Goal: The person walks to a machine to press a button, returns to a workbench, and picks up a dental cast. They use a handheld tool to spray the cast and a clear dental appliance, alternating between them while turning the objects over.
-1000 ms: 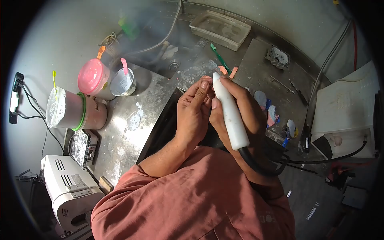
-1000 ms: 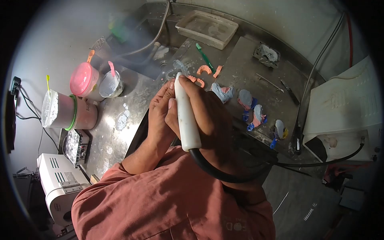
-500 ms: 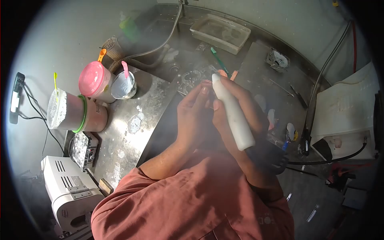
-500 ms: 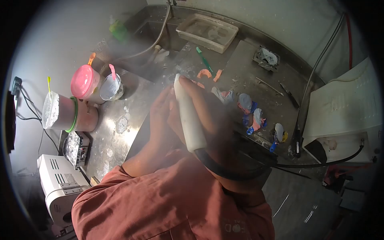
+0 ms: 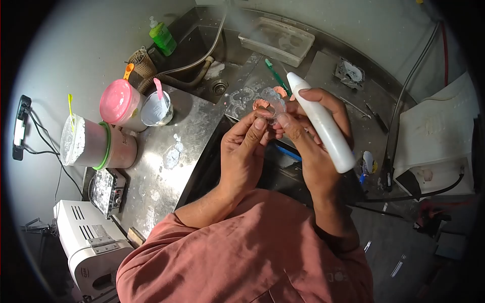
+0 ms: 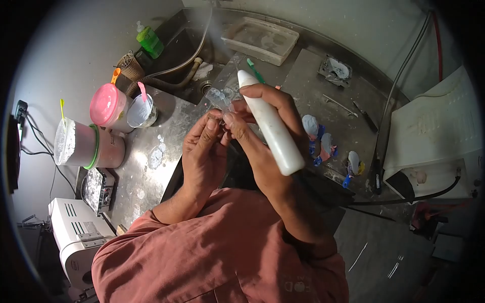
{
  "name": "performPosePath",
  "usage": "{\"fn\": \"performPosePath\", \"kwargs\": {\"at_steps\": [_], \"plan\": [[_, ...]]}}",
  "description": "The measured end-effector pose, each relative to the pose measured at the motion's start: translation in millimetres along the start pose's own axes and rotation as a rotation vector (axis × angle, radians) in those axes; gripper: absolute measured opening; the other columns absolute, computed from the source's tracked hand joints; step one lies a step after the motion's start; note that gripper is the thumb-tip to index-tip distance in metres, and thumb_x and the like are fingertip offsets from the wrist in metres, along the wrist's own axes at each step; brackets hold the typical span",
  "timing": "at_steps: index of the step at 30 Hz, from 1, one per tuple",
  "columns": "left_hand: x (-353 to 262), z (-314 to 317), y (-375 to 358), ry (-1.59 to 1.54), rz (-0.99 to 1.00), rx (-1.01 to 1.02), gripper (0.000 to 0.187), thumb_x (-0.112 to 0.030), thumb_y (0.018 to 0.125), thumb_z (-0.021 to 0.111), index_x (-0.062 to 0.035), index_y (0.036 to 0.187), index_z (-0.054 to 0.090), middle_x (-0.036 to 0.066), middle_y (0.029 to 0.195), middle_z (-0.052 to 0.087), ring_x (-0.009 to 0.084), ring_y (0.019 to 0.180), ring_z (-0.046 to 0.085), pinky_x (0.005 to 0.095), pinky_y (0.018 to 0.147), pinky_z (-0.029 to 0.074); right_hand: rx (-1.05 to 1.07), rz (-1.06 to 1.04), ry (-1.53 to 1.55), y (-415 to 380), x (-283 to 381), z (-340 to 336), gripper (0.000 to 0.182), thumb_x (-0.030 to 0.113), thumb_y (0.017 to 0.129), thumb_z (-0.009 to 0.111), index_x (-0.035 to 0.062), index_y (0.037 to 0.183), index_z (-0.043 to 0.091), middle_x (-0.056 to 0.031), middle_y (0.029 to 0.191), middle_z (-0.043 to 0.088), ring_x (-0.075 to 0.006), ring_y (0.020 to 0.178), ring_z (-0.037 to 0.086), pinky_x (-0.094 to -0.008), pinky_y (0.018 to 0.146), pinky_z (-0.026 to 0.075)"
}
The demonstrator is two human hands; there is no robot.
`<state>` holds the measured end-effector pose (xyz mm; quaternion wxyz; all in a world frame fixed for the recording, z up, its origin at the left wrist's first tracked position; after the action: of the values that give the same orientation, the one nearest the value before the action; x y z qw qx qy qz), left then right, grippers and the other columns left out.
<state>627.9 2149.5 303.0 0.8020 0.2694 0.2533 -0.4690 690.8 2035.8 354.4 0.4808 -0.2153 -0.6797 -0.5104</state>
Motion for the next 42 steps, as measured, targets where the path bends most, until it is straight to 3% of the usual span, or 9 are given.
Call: {"fn": "performPosePath", "kwargs": {"at_steps": [13, 19, 21, 24, 30, 32, 33, 37, 42], "plan": [[-10.1, 8.1, -4.7, 0.069, 0.095, 0.03, 0.031, -0.016, 0.1, 0.054, 0.0029, 0.123, 0.059, 0.013, 0.113, 0.064, 0.0189, 0.099, 0.063, 0.0352, 0.093, 0.049, -0.079, -0.076, 0.129, -0.5, 10.2, 1.6, 0.04, -0.005, 0.082, 0.072, 0.0017, 0.117, 0.054, -0.0096, 0.097, 0.065, -0.0149, 0.089, 0.066, -0.0275, 0.081, 0.056], [-1.7, -4.1, -4.2, 0.146, 0.075, 0.094, 0.029, -0.022, 0.101, 0.05, 0.0024, 0.112, 0.061, 0.007, 0.099, 0.064, 0.0119, 0.088, 0.059, 0.0285, 0.08, 0.048, -0.111, -0.013, 0.175, 1.2, 3.1, 3.5, 0.039, -0.002, 0.083, 0.073, 0.0019, 0.117, 0.055, -0.0097, 0.092, 0.066, -0.0124, 0.085, 0.066, -0.0238, 0.073, 0.055], [-0.9, -6.3, -4.6, 0.271, 0.037, 0.093, 0.026, -0.025, 0.102, 0.049, -0.0004, 0.102, 0.059, 0.002, 0.087, 0.058, 0.0069, 0.076, 0.05, 0.0225, 0.069, 0.041, -0.124, 0.086, 0.26, 0.9, -2.6, 5.5, 0.036, 0.001, 0.084, 0.073, 0.0018, 0.115, 0.056, -0.0089, 0.092, 0.067, -0.0104, 0.083, 0.064, -0.0226, 0.071, 0.054], [1.6, -1.1, -4.4, 0.32, -0.004, 0.023, 0.021, -0.022, 0.102, 0.047, -0.0043, 0.093, 0.052, 0.0, 0.076, 0.048, 0.0081, 0.064, 0.036, 0.0247, 0.061, 0.033, -0.12, 0.152, 0.241, 4.2, -22.1, 4.3, 0.032, 0.002, 0.084, 0.073, 0.0018, 0.112, 0.058, -0.0091, 0.094, 0.066, -0.0091, 0.083, 0.063, -0.0223, 0.072, 0.054], [25.0, -34.8, 9.7, 0.678, 0.089, -0.128, 0.025, -0.025, 0.104, 0.043, -0.0061, 0.09, 0.05, -0.005, 0.073, 0.039, 0.0049, 0.064, 0.031, 0.0217, 0.058, 0.029, -0.21, 0.218, 0.036, -1.3, -48.9, -1.1, 0.037, 0.017, 0.096, 0.06, -0.0018, 0.128, 0.054, -0.0104, 0.104, 0.068, -0.0134, 0.088, 0.065, -0.0254, 0.073, 0.052], [28.0, -43.6, 10.5, 0.801, 0.119, -0.182, 0.026, -0.026, 0.105, 0.043, -0.0059, 0.09, 0.05, -0.005, 0.073, 0.039, 0.0043, 0.064, 0.031, 0.0213, 0.057, 0.028, -0.112, -0.123, -0.347, -7.6, -47.8, -4.5, 0.033, 0.015, 0.095, 0.061, -0.0031, 0.122, 0.058, -0.011, 0.105, 0.067, -0.0159, 0.092, 0.064, -0.0271, 0.075, 0.051], [27.7, -46.5, 9.9, 0.864, 0.114, -0.225, 0.028, -0.024, 0.105, 0.042, -0.0035, 0.088, 0.05, 0.0, 0.071, 0.043, 0.0073, 0.064, 0.036, 0.025, 0.057, 0.033, -0.137, -0.131, -0.306, -11.8, -44.2, -0.4, 0.029, 0.015, 0.091, 0.066, -0.0006, 0.115, 0.064, -0.0151, 0.105, 0.066, -0.0254, 0.092, 0.066, -0.0335, 0.08, 0.052], [25.0, -45.5, 12.6, 0.994, 0.147, -0.285, 0.028, -0.022, 0.104, 0.042, -0.0008, 0.088, 0.051, 0.005, 0.069, 0.049, 0.0112, 0.064, 0.042, 0.0299, 0.058, 0.039, 0.0, -0.236, -0.367, -19.0, -38.9, 13.2, 0.035, 0.002, 0.081, 0.07, -0.0023, 0.114, 0.059, -0.017, 0.102, 0.066, -0.0307, 0.09, 0.066, -0.0364, 0.08, 0.053], [34.9, -56.9, 14.4, 0.897, 0.098, -0.275, 0.028, -0.023, 0.104, 0.041, 0.0005, 0.095, 0.052, 0.008, 0.073, 0.053, 0.0143, 0.066, 0.046, 0.0324, 0.061, 0.041, 0.053, -0.295, -0.447, -14.7, -36.9, 18.2, 0.039, 0.003, 0.079, 0.071, -0.0033, 0.116, 0.058, -0.0191, 0.1, 0.065, -0.0341, 0.091, 0.065, -0.0386, 0.08, 0.053]]}}
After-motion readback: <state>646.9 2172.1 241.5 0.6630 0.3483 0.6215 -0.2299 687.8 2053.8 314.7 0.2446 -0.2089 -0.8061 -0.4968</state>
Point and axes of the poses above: each hand's wrist, its own y-axis towards the middle knuckle, its own z-axis out of the palm, x = y × z, the point moved 3 cm from there along y, towards the middle knuckle
